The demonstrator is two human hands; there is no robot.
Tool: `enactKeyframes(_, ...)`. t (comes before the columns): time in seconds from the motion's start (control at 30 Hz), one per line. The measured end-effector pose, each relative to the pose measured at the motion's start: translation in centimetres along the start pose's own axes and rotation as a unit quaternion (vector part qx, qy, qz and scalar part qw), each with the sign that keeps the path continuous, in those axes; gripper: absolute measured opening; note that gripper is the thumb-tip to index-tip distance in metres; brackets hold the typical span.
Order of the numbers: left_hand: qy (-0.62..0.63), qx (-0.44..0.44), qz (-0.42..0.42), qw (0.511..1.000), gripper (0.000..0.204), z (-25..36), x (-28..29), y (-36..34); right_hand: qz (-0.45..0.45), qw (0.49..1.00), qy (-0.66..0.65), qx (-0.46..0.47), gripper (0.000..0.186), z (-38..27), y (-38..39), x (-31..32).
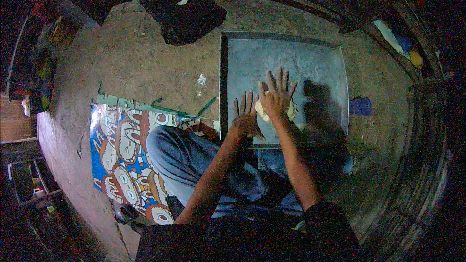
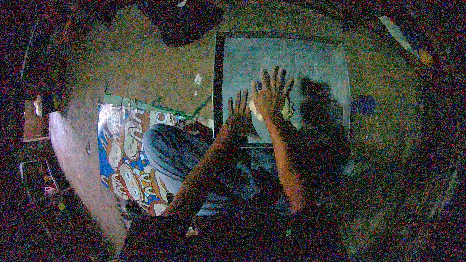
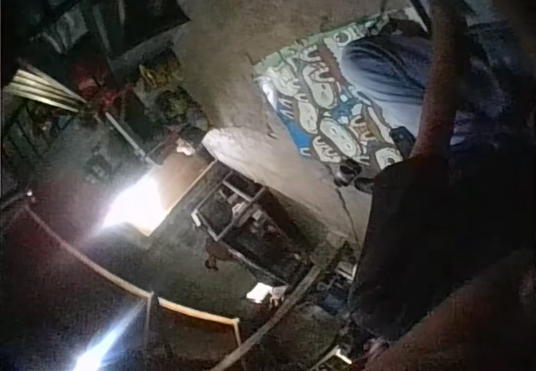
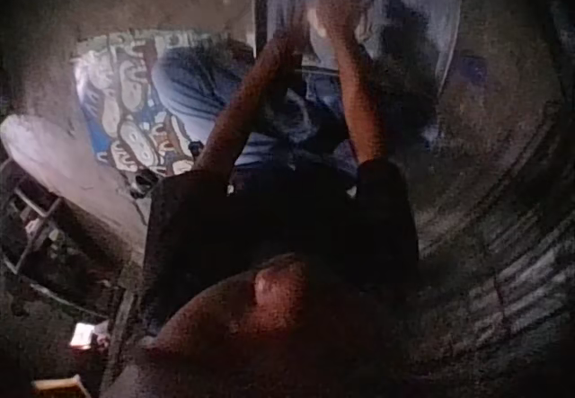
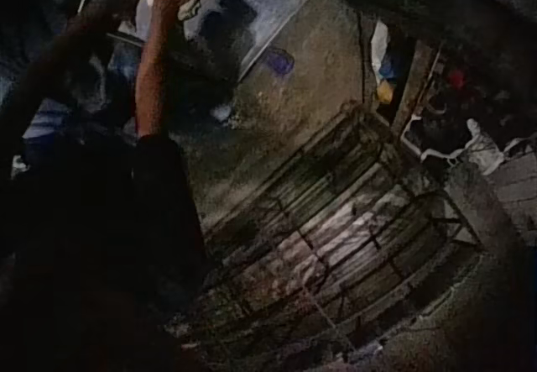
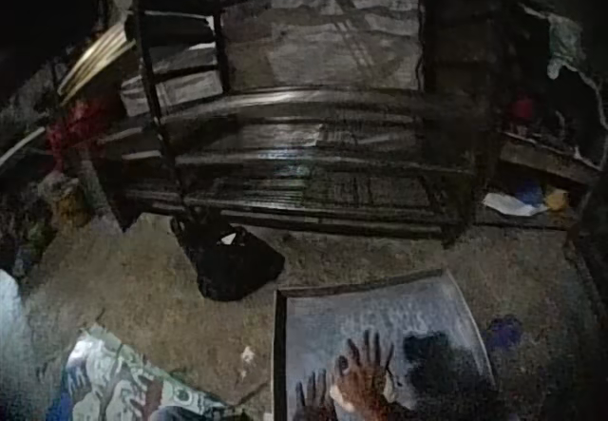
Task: The person kneads a piece of dough by hand on a metal tray, repeatedly pressing, folding, and stretching it.
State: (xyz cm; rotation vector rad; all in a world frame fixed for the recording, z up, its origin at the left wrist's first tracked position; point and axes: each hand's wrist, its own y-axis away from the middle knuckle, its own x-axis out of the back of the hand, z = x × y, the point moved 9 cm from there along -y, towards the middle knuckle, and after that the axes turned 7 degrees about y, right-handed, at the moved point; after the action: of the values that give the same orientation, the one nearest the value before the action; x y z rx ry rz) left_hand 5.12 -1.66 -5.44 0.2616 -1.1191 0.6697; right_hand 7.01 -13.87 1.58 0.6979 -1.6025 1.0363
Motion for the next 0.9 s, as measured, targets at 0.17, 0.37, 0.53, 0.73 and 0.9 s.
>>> enactKeyframes(0.17, 0.000, 0.080, -0.206, 0.975, 0.159, -0.1, -0.7, -0.6, -0.006, 0.997, -0.033, 0.067, 0.048, -0.9, 4.1, 2.4)
enactKeyframes(0.37, -0.013, 0.084, -0.204, 0.975, 0.160, -0.1, -1.4, -1.0, -0.065, 0.994, -0.028, 0.083, 0.053, 0.3, 8.7, 4.4)
enactKeyframes(0.53, -0.003, 0.086, -0.159, 0.984, 0.157, -0.3, -1.4, -0.8, -0.105, 0.990, -0.048, 0.080, 0.056, 0.8, 12.5, 8.3)
enactKeyframes(0.73, -0.034, 0.101, -0.185, 0.977, 0.154, -0.2, -0.8, -0.8, -0.133, 0.987, -0.038, 0.077, 0.042, 1.4, 15.6, 8.5)
enactKeyframes(0.9, -0.038, 0.112, -0.207, 0.971, 0.151, -0.5, -0.6, -0.6, -0.173, 0.984, 0.018, 0.027, 0.036, 1.9, 13.0, 6.9)
